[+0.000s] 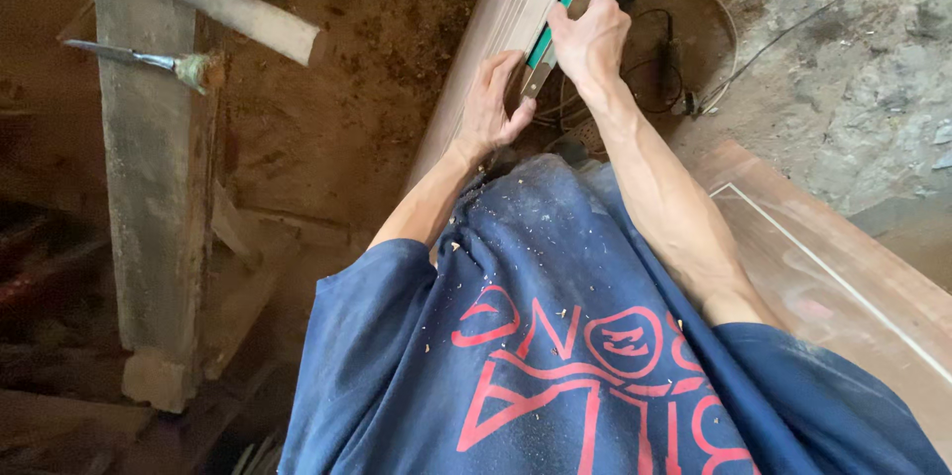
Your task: The person uses a power drill on a vertical wooden frame, then repeatedly strikes a chisel with a hammer to carve a groove along the frame. They briefly use a hand plane to smooth the surface before resuming chiseling. The work occurs in a cluttered indoor space with dirt flooring and construction debris.
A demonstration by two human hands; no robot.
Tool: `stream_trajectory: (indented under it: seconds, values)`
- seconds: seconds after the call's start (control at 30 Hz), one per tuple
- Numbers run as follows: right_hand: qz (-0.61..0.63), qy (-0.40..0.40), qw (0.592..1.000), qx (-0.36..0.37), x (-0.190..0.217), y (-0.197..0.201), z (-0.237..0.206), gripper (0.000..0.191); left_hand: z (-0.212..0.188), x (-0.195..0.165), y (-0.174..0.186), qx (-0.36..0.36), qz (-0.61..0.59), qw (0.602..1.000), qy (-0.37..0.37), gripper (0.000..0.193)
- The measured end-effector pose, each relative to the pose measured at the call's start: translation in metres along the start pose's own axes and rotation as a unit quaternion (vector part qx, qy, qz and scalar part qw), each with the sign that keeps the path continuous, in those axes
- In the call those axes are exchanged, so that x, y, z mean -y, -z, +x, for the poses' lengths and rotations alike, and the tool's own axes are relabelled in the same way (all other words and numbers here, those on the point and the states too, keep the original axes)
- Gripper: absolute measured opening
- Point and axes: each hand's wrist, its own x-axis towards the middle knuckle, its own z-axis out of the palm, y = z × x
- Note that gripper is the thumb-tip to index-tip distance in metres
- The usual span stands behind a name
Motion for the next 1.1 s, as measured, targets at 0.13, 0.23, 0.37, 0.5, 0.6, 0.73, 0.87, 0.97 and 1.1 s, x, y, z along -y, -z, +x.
stream_trajectory:
  seconds: [0.13,0.23,0.37,0.5,0.6,0.73,0.87,0.97,1.1]
  values:
    - [0.033,-0.035,0.999,0.008,-0.01,0.008,0.01,0.035,0.002,-0.005,0.0,-0.028,0.038,0.999,0.003,0.053]
    - [0.044,0.009,0.999,-0.029,-0.018,0.014,0.02,0.037,0.003,-0.005,-0.001,-0.041,0.049,0.998,0.01,0.046]
    - [0.054,0.049,0.996,-0.042,-0.016,0.02,0.031,0.047,0.002,0.0,-0.002,-0.049,0.012,0.997,0.054,0.047]
    - [0.126,-0.063,0.987,0.071,0.0,0.027,0.029,0.038,0.001,0.003,-0.003,-0.069,0.037,0.996,0.038,0.045]
    - [0.13,-0.017,0.991,0.042,0.012,0.029,0.026,0.037,0.0,0.003,-0.008,-0.047,0.072,0.996,-0.004,0.041]
    - [0.117,-0.074,0.989,0.053,0.017,0.031,0.029,0.032,0.005,0.001,-0.014,-0.063,0.115,0.991,0.032,0.039]
    - [0.125,-0.071,0.986,0.089,0.015,0.033,0.034,0.025,0.011,-0.003,-0.013,-0.044,0.089,0.995,0.023,0.037]
    - [0.126,-0.056,0.988,0.07,0.015,0.032,0.035,0.021,0.011,-0.01,-0.007,-0.078,0.08,0.994,0.012,0.032]
    - [0.107,-0.056,0.991,0.063,0.02,0.03,0.033,0.023,0.009,-0.02,-0.001,-0.13,0.037,0.984,0.113,0.04]
